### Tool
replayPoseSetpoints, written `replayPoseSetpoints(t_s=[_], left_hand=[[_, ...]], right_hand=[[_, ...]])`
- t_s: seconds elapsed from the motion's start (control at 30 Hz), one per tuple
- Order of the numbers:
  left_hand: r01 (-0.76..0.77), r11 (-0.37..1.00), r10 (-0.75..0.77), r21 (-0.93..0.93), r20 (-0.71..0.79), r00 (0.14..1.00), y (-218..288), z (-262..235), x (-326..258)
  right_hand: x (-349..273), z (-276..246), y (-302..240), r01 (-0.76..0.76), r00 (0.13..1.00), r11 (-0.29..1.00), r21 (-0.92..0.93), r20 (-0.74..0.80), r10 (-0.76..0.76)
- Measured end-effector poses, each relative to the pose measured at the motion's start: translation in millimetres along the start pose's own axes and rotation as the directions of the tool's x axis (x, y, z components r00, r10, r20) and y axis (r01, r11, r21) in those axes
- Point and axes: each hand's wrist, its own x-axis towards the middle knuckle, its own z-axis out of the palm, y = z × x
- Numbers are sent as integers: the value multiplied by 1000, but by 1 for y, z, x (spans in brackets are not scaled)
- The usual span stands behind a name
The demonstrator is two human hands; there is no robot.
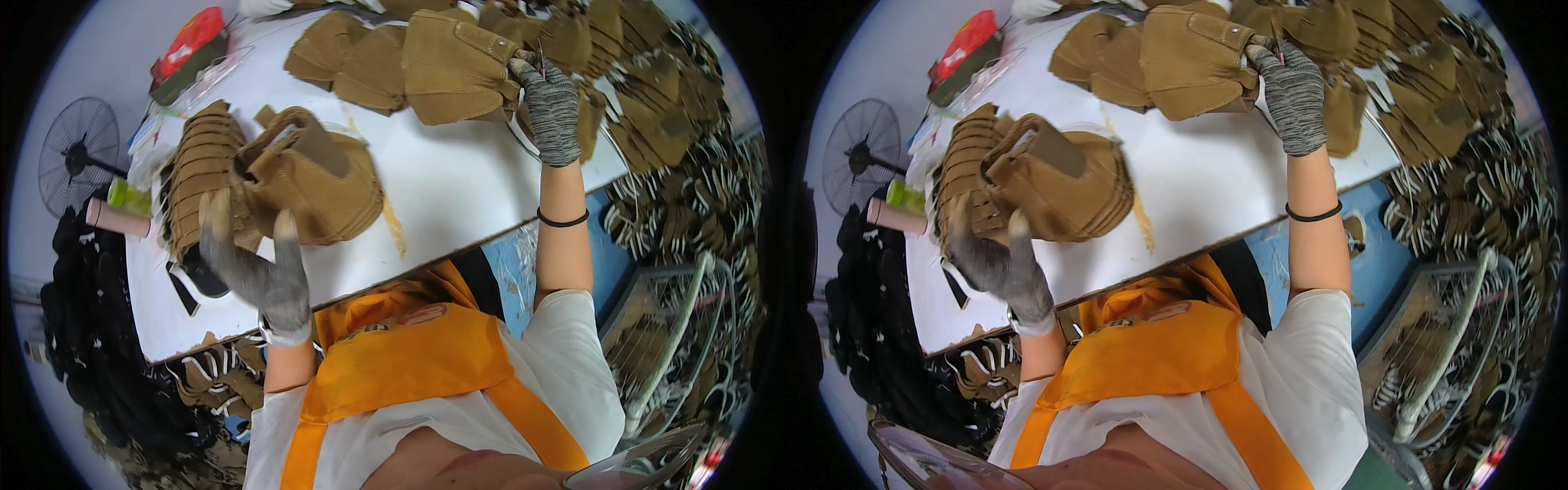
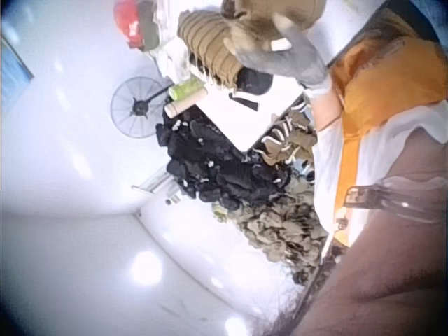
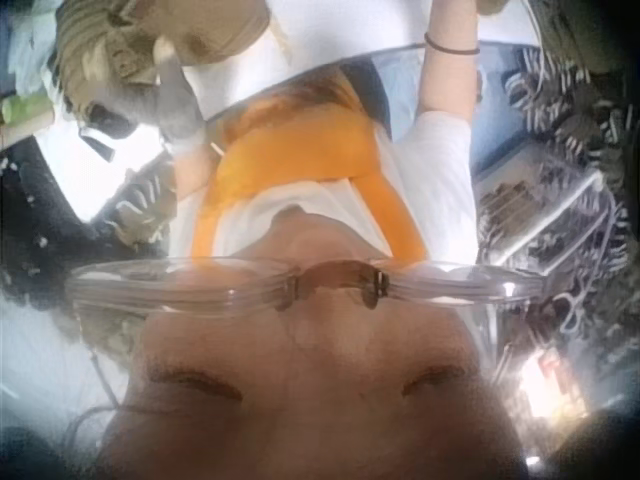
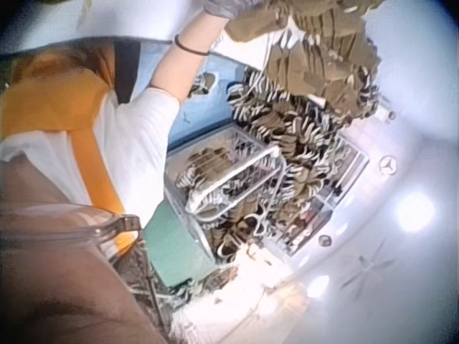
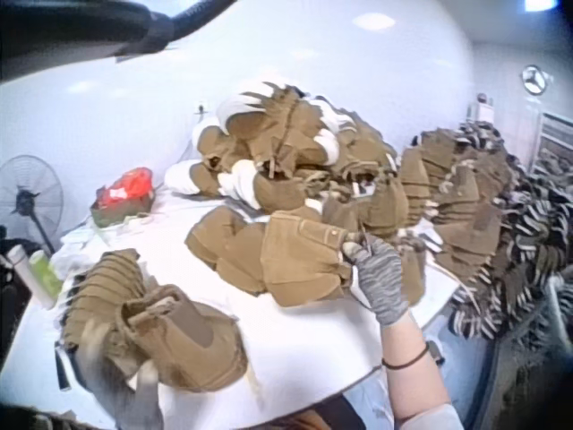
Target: The person trims excess threads and material from shoe uppers using a pair of small snips, handling each component individually on a worktable.
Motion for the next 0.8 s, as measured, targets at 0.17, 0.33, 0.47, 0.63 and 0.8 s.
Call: replayPoseSetpoints(t_s=[0.17,0.33,0.47,0.63,0.8], left_hand=[[183,894,36,-410,471,881,67,60,-15],[911,141,-108,-387,909,402,51,129,-16],[923,-216,28,-318,943,331,77,153,-29],[870,-318,-34,-377,922,387,85,171,-45],[891,-291,-25,-348,934,356,81,172,-52]], right_hand=[[-26,-54,-14,243,961,938,-248,194,-198],[-33,-78,-38,287,943,931,-225,238,-234],[-40,-63,-46,181,977,973,-140,-92,-194],[-76,-63,-53,140,931,968,208,-362,-57],[-97,-51,-57,119,986,985,-127,-103,-132]])
